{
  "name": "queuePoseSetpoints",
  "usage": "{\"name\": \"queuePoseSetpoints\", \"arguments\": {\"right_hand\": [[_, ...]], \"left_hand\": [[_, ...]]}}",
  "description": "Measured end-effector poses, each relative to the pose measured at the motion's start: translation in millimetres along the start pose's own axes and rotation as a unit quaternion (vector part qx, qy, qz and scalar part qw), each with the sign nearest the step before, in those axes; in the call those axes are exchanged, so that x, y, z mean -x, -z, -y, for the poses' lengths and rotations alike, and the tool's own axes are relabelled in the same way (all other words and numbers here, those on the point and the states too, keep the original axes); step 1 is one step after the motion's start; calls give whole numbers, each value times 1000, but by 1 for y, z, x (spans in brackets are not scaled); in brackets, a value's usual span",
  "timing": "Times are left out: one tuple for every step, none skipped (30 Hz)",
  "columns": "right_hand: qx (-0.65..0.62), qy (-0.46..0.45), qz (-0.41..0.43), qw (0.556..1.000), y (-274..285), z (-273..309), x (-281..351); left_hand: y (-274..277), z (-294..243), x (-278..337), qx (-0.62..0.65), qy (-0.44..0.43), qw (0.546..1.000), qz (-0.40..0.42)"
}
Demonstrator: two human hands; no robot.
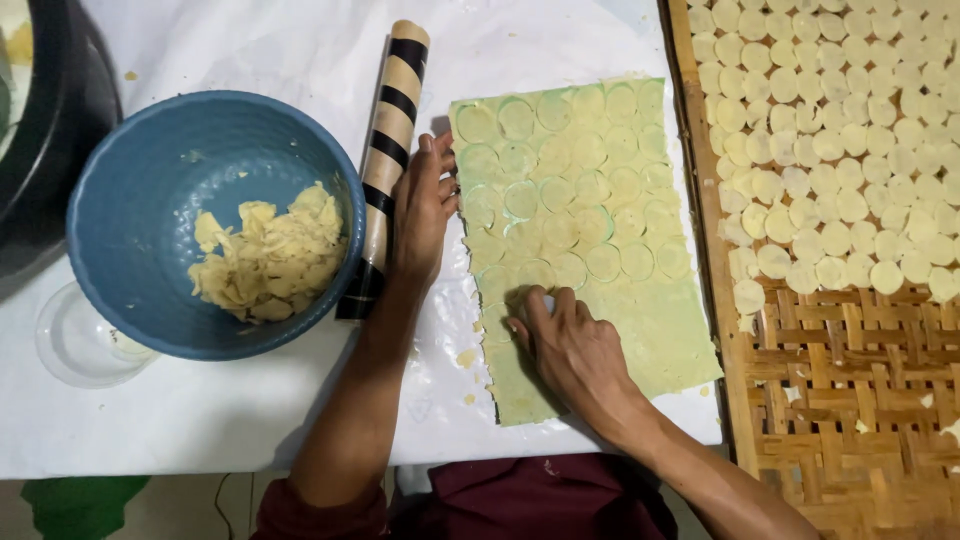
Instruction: Cutting small circles out of a sheet of green dough using a circular mold and placing them on a tray.
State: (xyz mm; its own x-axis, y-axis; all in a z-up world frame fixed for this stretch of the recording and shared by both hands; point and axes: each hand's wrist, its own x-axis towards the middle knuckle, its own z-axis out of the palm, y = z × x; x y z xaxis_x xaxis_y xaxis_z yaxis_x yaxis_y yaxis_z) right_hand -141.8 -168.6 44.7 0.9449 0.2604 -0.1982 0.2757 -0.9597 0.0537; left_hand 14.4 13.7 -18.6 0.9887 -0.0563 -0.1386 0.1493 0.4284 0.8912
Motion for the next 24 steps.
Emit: {"name": "queuePoseSetpoints", "arguments": {"right_hand": [[0, 1, -3, 1000, 6, -3, -3], [-30, 13, 35, 999, 12, -6, -7], [-62, 18, 75, 995, 18, -10, -6], [-63, 12, 75, 995, 21, -18, -4], [-124, -28, 94, 987, 25, -26, -5], [-185, -67, 113, 974, 29, -34, -5], [-183, -64, 110, 975, 27, -39, 0], [-172, -85, 82, 978, 25, -45, 4], [-163, -104, 60, 979, 21, -47, 12], [-165, -101, 63, 979, 20, -47, 17], [-156, -105, 69, 980, 20, -49, 20], [-146, -108, 75, 980, 20, -51, 24], [-145, -110, 75, 980, 19, -52, 23], [-129, -99, 81, 983, 18, -53, 22], [-114, -87, 88, 986, 16, -53, 21], [-115, -87, 90, 985, 16, -51, 22], [-111, -85, 95, 986, 17, -50, 20], [-106, -83, 100, 986, 18, -48, 17], [-107, -81, 101, 986, 11, -47, 15], [-66, -67, 78, 993, 5, -45, 13], [-25, -57, 55, 997, -1, -44, 12], [-26, -59, 56, 996, 3, -37, 12], [-17, -81, 43, 996, 7, -32, 11], [-8, -102, 30, 994, 13, -27, 11]], "left_hand": [[1, -1, 0, -1, -3, 1000, 0], [2, -2, -1, 2, -4, 1000, -4], [-1, 0, -1, 5, 0, 1000, -3], [-5, -4, 3, 4, 2, 1000, 3], [-9, -10, 5, 2, 4, 1000, 3], [-12, -16, 7, -1, 6, 1000, 3], [-10, -13, 4, -1, 1, 1000, 2], [-7, -10, 1, 0, 3, 1000, 5], [-1, -4, 3, 0, 11, 1000, 4], [1, -4, 6, -2, 13, 1000, 0], [-1, -4, 4, -1, 10, 1000, 0], [-3, -3, 2, 0, 7, 1000, -1], [-3, -4, 1, 1, 8, 1000, 1], [-3, -5, 1, 0, 7, 1000, 3], [-2, -6, 2, -3, 8, 1000, 4], [-2, -3, 4, -3, 10, 1000, 3], [-2, -3, 4, -3, 7, 1000, 2], [-1, -3, 3, -4, 4, 1000, 2], [-2, -5, 5, -5, 4, 1000, 0], [-3, -6, 7, -23, -9, 1000, 2], [-6, -7, 8, -41, -19, 999, 7], [-17, -19, 17, -42, -18, 999, 8], [-29, -31, 24, -147, -93, 985, -5], [-41, -44, 32, -249, -168, 954, -18]]}}
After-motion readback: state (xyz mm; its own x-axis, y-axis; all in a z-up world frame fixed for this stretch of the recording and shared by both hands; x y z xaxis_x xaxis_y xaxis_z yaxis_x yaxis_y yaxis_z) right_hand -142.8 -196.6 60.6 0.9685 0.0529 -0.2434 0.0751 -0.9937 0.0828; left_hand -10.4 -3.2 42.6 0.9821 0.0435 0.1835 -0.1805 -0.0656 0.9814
